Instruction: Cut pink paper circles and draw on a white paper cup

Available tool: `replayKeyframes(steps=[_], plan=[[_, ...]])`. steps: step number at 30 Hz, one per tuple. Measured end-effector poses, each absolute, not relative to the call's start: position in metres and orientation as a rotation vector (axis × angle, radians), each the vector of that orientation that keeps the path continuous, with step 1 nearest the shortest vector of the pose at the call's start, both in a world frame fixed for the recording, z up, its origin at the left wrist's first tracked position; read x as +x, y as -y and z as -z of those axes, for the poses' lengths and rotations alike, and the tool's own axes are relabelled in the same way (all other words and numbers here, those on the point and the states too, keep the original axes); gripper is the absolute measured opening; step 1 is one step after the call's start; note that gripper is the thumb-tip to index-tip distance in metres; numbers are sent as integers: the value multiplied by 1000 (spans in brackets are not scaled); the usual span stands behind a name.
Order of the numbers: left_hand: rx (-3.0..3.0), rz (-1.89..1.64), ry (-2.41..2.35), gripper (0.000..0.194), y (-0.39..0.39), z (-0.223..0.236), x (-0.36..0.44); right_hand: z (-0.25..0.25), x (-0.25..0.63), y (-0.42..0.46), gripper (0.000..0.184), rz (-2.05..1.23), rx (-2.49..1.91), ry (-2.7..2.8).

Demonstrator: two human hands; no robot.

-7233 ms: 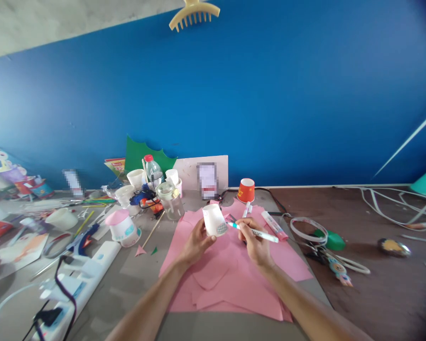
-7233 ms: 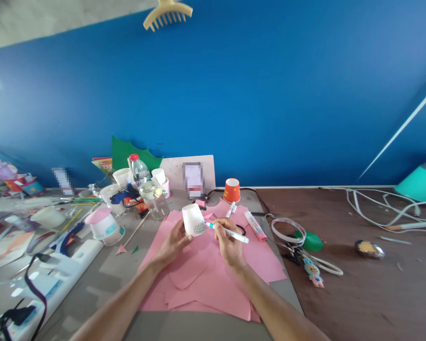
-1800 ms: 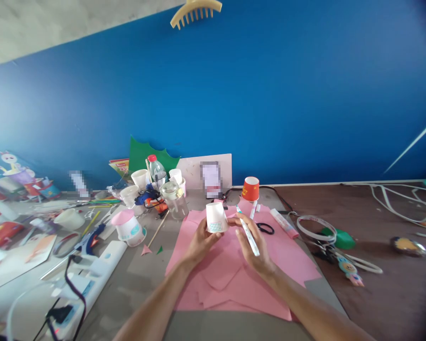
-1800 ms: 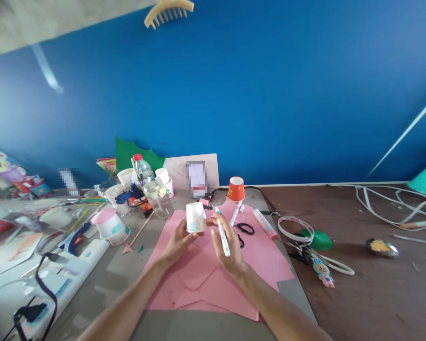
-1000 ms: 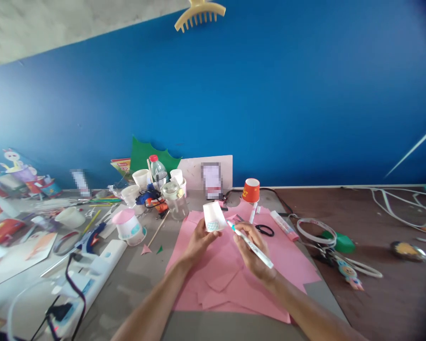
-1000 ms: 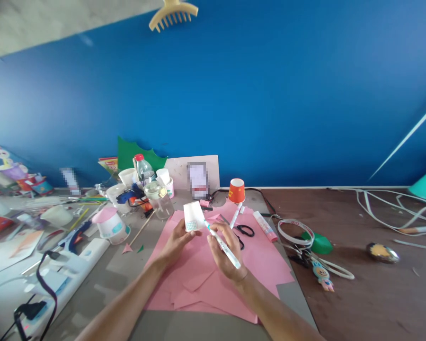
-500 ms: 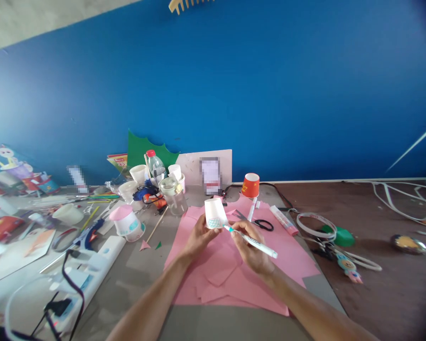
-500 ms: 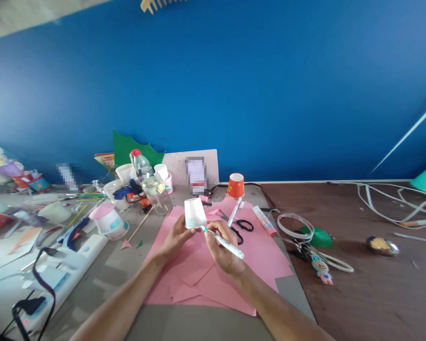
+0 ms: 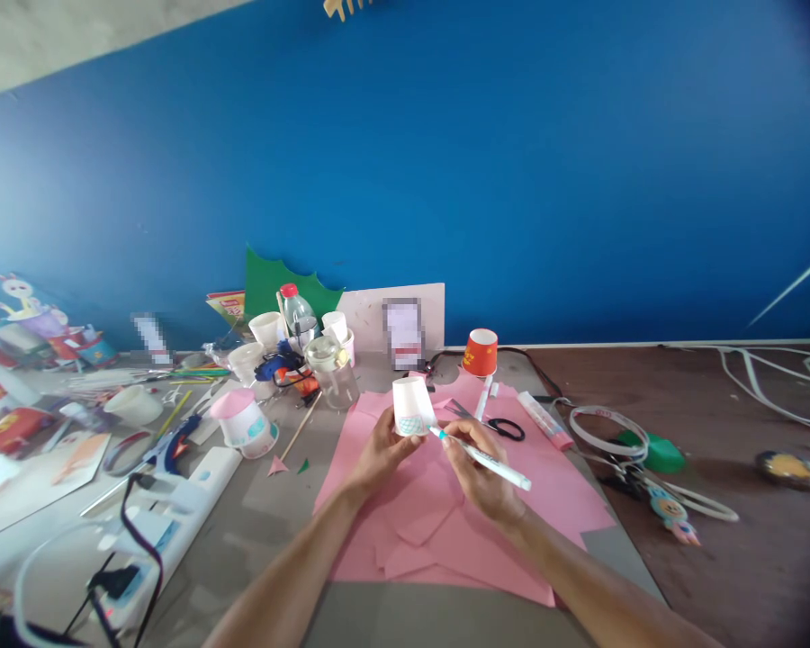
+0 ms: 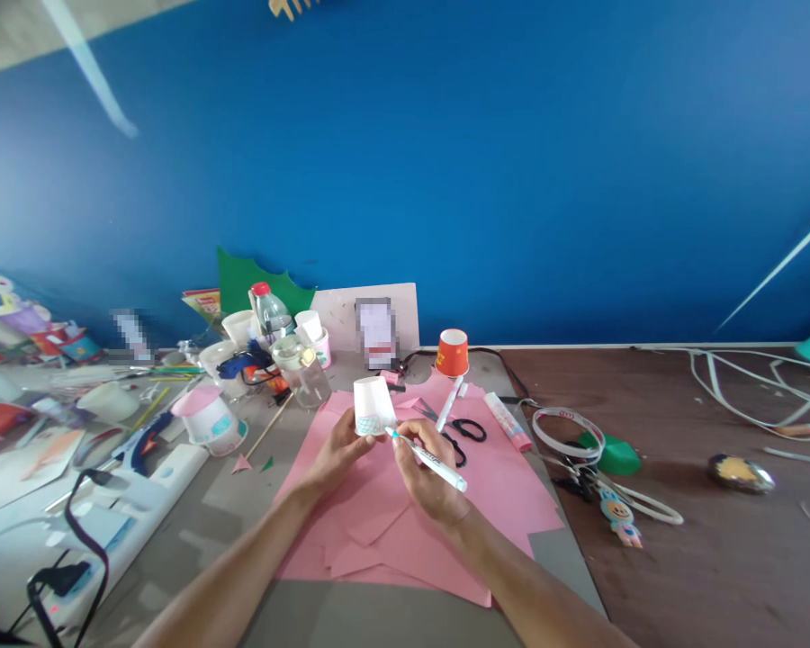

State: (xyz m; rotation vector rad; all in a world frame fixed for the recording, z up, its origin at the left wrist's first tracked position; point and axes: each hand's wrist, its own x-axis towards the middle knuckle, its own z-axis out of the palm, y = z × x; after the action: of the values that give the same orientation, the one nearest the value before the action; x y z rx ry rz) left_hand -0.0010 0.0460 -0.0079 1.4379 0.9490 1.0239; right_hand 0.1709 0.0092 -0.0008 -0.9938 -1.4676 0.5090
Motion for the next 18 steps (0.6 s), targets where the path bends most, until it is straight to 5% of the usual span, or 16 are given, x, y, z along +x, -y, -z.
replayKeyframes(steps=[18], plan=[[1449,-1016,-970,60,-45,4,-2,0,172,-9,13,-507,-1021,1472]])
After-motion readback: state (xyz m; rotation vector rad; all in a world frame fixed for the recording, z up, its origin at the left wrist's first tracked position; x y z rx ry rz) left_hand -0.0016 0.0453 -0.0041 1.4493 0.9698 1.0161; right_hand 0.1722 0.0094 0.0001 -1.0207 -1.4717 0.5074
